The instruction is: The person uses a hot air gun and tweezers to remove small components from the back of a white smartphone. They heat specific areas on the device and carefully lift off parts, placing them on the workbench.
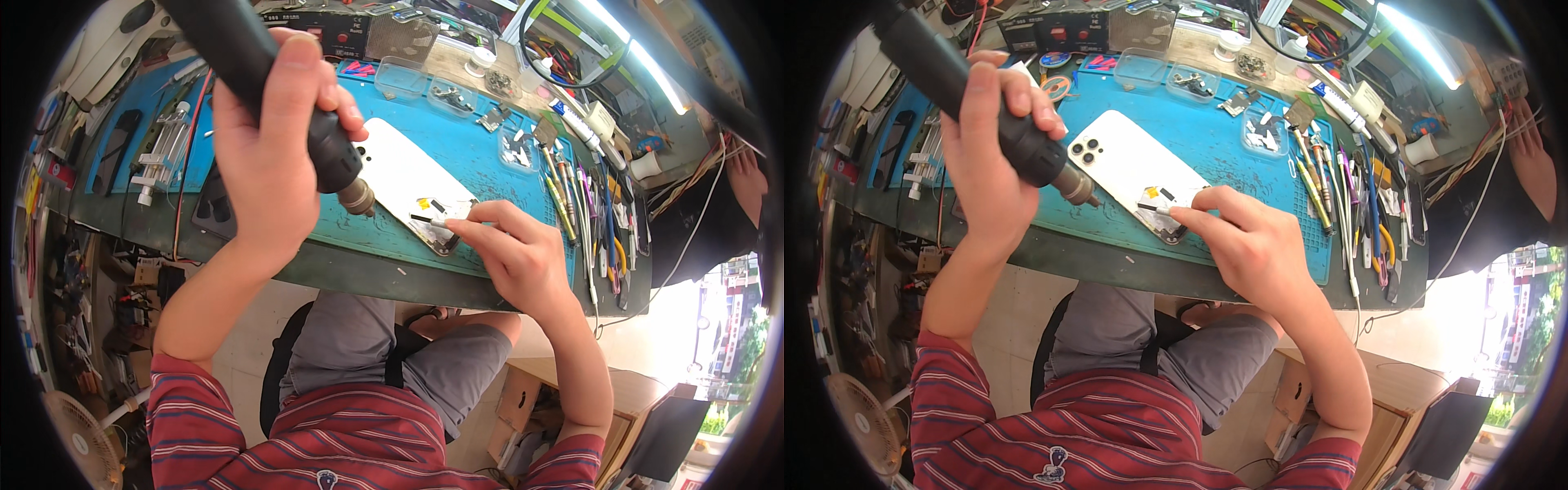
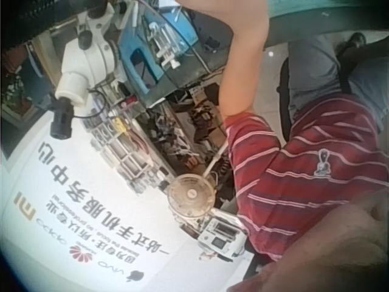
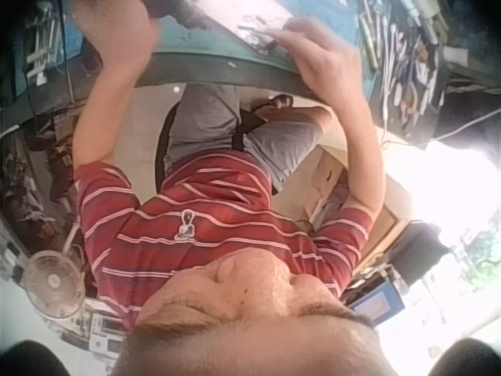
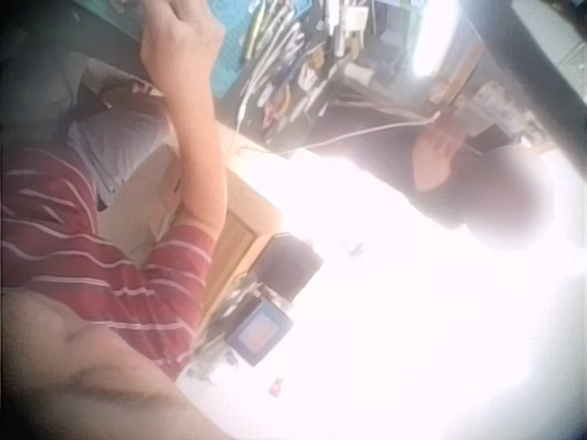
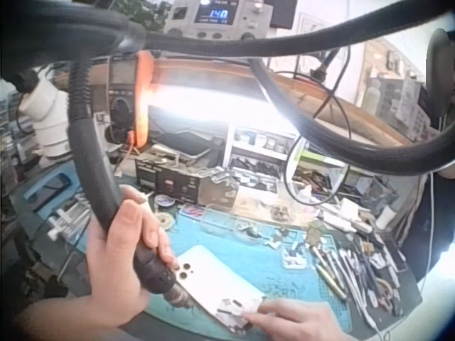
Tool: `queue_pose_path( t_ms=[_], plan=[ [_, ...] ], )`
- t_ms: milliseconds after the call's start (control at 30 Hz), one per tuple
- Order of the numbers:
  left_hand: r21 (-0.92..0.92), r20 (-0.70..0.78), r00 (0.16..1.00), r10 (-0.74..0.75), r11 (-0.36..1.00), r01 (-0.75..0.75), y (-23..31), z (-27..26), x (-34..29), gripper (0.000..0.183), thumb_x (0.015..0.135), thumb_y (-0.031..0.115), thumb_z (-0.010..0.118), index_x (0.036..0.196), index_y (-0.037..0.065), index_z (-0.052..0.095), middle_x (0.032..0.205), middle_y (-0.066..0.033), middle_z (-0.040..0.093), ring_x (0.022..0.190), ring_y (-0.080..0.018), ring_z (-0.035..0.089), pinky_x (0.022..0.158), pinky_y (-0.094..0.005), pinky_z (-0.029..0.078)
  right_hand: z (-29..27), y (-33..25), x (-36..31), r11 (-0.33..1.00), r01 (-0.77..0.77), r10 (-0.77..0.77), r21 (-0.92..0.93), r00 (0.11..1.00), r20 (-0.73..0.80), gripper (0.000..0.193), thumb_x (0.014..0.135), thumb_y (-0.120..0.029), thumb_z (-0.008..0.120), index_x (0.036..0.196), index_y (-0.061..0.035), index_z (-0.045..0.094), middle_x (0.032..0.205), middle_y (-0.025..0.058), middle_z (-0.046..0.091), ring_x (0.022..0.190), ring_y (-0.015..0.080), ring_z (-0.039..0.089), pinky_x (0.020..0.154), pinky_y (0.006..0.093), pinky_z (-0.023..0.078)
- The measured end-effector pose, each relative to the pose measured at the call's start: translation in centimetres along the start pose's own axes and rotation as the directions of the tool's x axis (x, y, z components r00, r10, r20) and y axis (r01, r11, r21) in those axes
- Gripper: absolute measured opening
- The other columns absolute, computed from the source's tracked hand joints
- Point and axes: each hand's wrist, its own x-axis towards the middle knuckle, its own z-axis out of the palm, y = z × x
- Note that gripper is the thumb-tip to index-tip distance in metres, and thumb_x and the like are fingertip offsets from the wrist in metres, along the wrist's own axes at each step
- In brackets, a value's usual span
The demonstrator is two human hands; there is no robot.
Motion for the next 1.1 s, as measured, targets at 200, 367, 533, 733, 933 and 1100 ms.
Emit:
queue_pose_path(
  t_ms=[200, 367, 533, 733, 933, 1100],
  plan=[
    [-0.009, -0.059, 0.993, -0.103, 0.995, 0.103, 3.9, -2.4, -1.9, 0.028, 0.105, 0.034, 0.048, 0.117, 0.009, 0.046, 0.080, 0.0005, 0.043, 0.070, -0.0111, 0.047, 0.063, -0.0274, 0.044, 0.2, -0.1, -0.2, 0.998, 0.024, -0.020, 0.056, 0.997, -0.073, 0.034, 0.077, 0.003, 0.069, 0.107, -0.0122, 0.073, 0.092, 0.0044, 0.064, 0.072, 0.0216, 0.066, 0.059, 0.0320, 0.052],
    [-0.055, -0.111, 0.967, -0.231, 0.973, 0.226, 7.8, -4.5, -4.4, 0.027, 0.104, 0.028, 0.049, 0.121, 0.008, 0.042, 0.079, 0.0011, 0.043, 0.064, -0.0101, 0.048, 0.058, -0.0259, 0.045, 0.0, -2.4, 0.3, 0.975, -0.149, 0.154, 0.166, 0.988, -0.016, 0.028, 0.082, 0.001, 0.070, 0.108, -0.0087, 0.072, 0.090, 0.0059, 0.064, 0.071, 0.0211, 0.065, 0.058, 0.0311, 0.051],
    [0.090, -0.010, 0.936, -0.352, 0.932, 0.352, 8.1, -4.9, -6.3, 0.045, 0.091, -0.001, 0.061, 0.130, 0.003, 0.040, 0.088, -0.0060, 0.057, 0.069, -0.0125, 0.058, 0.061, -0.0280, 0.052, -0.6, -5.7, 1.7, 0.949, -0.119, 0.136, 0.291, 0.990, -0.041, 0.029, 0.082, 0.003, 0.068, 0.108, -0.0072, 0.071, 0.091, 0.0076, 0.064, 0.070, 0.0221, 0.064, 0.058, 0.0305, 0.051],
    [0.260, 0.178, 0.900, -0.397, 0.901, 0.346, 7.2, -4.1, -7.4, 0.035, 0.086, -0.003, 0.068, 0.117, 0.002, 0.053, 0.102, -0.0086, 0.062, 0.080, -0.0114, 0.061, 0.069, -0.0255, 0.052, -1.5, -8.8, 2.6, 0.946, -0.077, 0.099, 0.316, 0.994, -0.053, 0.028, 0.081, 0.005, 0.066, 0.107, -0.0048, 0.069, 0.089, 0.0084, 0.063, 0.069, 0.0225, 0.063, 0.057, 0.0313, 0.050],
    [0.309, 0.127, 0.904, -0.408, 0.882, 0.355, 7.8, -4.2, -8.2, 0.032, 0.086, -0.004, 0.069, 0.113, 0.002, 0.053, 0.094, -0.0079, 0.065, 0.078, -0.0110, 0.063, 0.069, -0.0257, 0.052, -1.6, -10.1, 2.7, 0.964, -0.021, 0.041, 0.266, 0.997, -0.069, 0.027, 0.080, 0.004, 0.066, 0.105, -0.0054, 0.070, 0.087, 0.0077, 0.062, 0.068, 0.0231, 0.063, 0.057, 0.0318, 0.050],
    [0.297, 0.049, 0.914, -0.402, 0.880, 0.371, 8.1, -4.3, -8.5, 0.032, 0.086, -0.002, 0.071, 0.113, 0.003, 0.054, 0.090, -0.0072, 0.068, 0.077, -0.0108, 0.065, 0.069, -0.0249, 0.053, -2.3, -10.8, 2.2, 0.920, -0.195, 0.206, 0.339, 0.979, 0.003, 0.031, 0.078, 0.003, 0.070, 0.108, -0.0063, 0.070, 0.084, 0.0072, 0.060, 0.068, 0.0194, 0.063, 0.056, 0.0307, 0.048]
  ],
)
